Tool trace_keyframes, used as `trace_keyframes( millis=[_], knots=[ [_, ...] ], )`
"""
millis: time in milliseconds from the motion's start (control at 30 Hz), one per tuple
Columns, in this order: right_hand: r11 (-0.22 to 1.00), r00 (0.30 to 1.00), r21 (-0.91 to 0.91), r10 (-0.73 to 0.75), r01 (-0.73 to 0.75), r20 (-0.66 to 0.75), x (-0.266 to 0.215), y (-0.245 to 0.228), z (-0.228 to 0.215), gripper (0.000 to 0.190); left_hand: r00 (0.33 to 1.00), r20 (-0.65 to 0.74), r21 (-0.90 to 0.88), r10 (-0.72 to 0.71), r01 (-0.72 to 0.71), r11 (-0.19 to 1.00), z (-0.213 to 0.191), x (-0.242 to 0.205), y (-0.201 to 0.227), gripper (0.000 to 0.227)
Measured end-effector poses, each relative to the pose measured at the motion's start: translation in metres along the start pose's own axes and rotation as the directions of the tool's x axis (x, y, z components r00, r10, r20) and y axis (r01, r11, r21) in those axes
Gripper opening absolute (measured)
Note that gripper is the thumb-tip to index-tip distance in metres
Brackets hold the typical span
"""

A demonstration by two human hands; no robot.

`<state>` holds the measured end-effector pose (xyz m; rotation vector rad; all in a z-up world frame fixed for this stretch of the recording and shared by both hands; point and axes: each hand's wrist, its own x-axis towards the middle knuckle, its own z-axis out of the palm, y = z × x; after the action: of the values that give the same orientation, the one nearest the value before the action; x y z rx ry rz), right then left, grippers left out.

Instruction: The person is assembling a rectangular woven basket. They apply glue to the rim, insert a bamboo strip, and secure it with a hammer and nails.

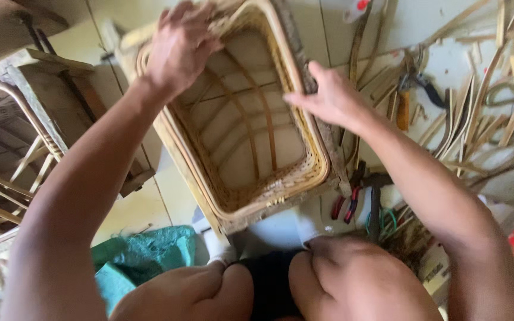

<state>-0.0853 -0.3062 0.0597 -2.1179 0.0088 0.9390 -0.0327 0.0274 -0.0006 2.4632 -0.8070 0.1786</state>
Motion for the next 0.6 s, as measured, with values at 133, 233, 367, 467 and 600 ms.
trace_keyframes(
  millis=[133, 233, 367, 467, 600],
  knots=[
    [0.388, 0.715, -0.709, -0.66, 0.589, 0.233, -0.055, -0.024, -0.013, 0.019, 0.993, -0.034, -0.023, -0.112, 0.111, 0.994, -0.005, -0.021, 0.0, 0.012],
    [0.176, 0.725, -0.719, -0.348, 0.673, 0.594, -0.089, -0.025, -0.006, 0.011, 0.997, -0.08, 0.02, -0.018, 0.02, 1.0, -0.007, -0.022, 0.002, 0.008],
    [-0.036, 0.592, -0.674, -0.446, 0.738, 0.671, -0.087, -0.013, 0.011, 0.005, 0.994, -0.011, -0.006, -0.106, 0.105, 0.994, -0.01, -0.02, 0.006, 0.013],
    [0.005, 0.563, -0.618, -0.418, 0.786, 0.713, -0.069, -0.002, 0.022, 0.004, 0.987, 0.006, -0.044, -0.162, 0.162, 0.986, -0.011, -0.018, 0.007, 0.017],
    [0.147, 0.606, -0.589, -0.124, 0.794, 0.786, -0.048, 0.007, 0.031, 0.016, 0.98, -0.019, -0.092, -0.197, 0.194, 0.977, -0.012, -0.022, 0.011, 0.014]
  ],
)
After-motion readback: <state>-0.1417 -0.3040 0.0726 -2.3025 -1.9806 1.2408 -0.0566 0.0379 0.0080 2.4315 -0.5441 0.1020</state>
